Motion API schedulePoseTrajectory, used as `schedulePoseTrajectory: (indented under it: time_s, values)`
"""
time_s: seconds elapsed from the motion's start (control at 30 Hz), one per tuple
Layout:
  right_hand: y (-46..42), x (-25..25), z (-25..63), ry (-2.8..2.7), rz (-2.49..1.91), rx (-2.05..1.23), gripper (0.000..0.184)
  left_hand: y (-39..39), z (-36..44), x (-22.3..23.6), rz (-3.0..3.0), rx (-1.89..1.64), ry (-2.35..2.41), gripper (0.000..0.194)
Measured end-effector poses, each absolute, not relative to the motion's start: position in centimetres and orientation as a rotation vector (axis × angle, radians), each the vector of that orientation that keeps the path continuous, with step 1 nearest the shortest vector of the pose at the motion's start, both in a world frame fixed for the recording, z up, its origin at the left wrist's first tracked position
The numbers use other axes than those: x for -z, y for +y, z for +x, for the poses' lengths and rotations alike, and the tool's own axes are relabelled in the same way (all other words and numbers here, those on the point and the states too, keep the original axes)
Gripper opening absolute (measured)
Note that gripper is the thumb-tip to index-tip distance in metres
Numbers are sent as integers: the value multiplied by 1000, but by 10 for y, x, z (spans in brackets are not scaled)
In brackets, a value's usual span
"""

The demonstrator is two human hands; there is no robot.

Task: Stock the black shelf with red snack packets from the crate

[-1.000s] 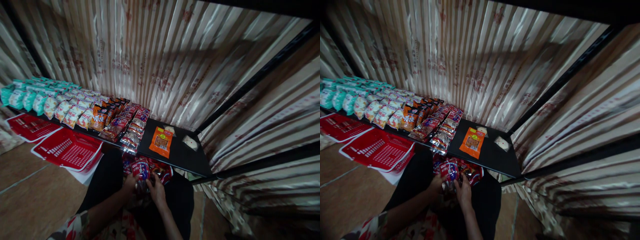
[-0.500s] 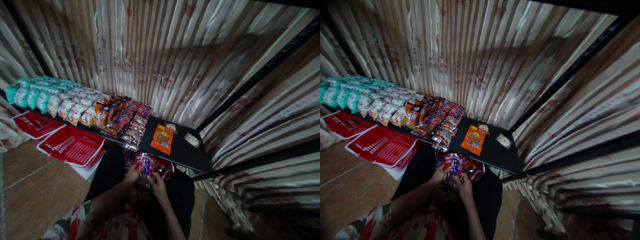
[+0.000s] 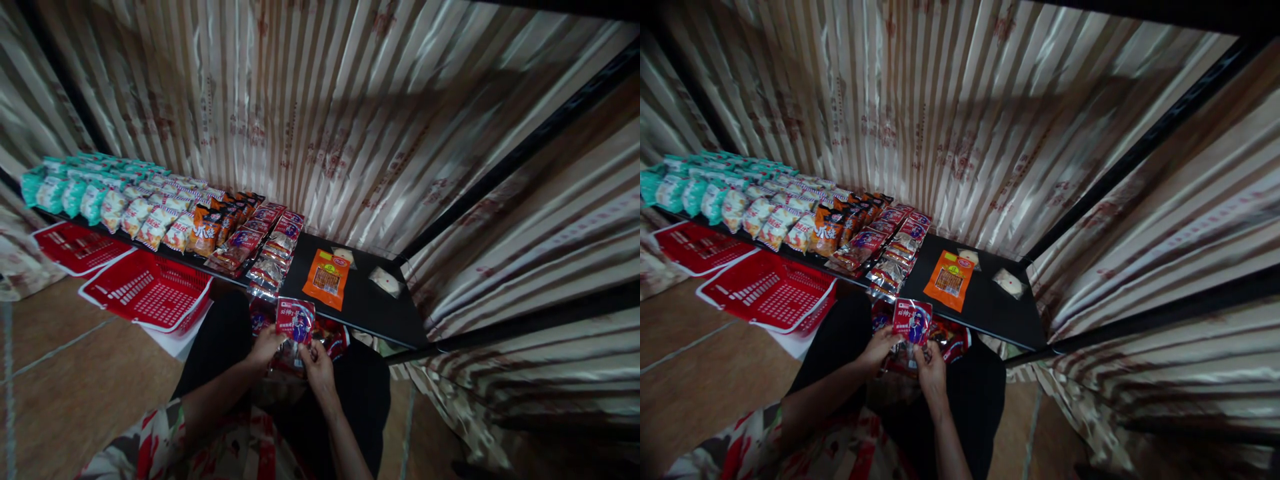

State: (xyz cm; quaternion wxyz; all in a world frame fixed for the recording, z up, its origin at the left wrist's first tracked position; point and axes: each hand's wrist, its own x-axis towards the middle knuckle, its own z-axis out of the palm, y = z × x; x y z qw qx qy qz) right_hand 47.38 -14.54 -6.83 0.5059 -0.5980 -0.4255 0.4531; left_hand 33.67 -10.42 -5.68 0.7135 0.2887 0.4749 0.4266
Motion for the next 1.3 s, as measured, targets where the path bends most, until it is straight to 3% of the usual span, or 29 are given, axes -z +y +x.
schedulePoseTrajectory:
  time_s: [0.33, 0.67, 0.9, 1.1, 1.3]
  values:
    - [-140, 53, 470, -861, -1469, -1082, 38, -106, 339, 66, 675, -942, 1002, 34]
    - [-130, 38, 464, -858, -1416, -1124, 37, -96, 336, 46, 844, -1023, 992, 31]
    - [-115, 30, 453, -922, -1424, -1065, 59, -81, 323, 16, 895, -1032, 998, 28]
    - [-101, 18, 442, -928, -1504, -940, 76, -59, 314, 16, 1008, -1050, 1043, 25]
    - [-75, 2, 434, -984, -1464, -941, 78, -37, 307, 6, 1087, -1079, 1142, 27]
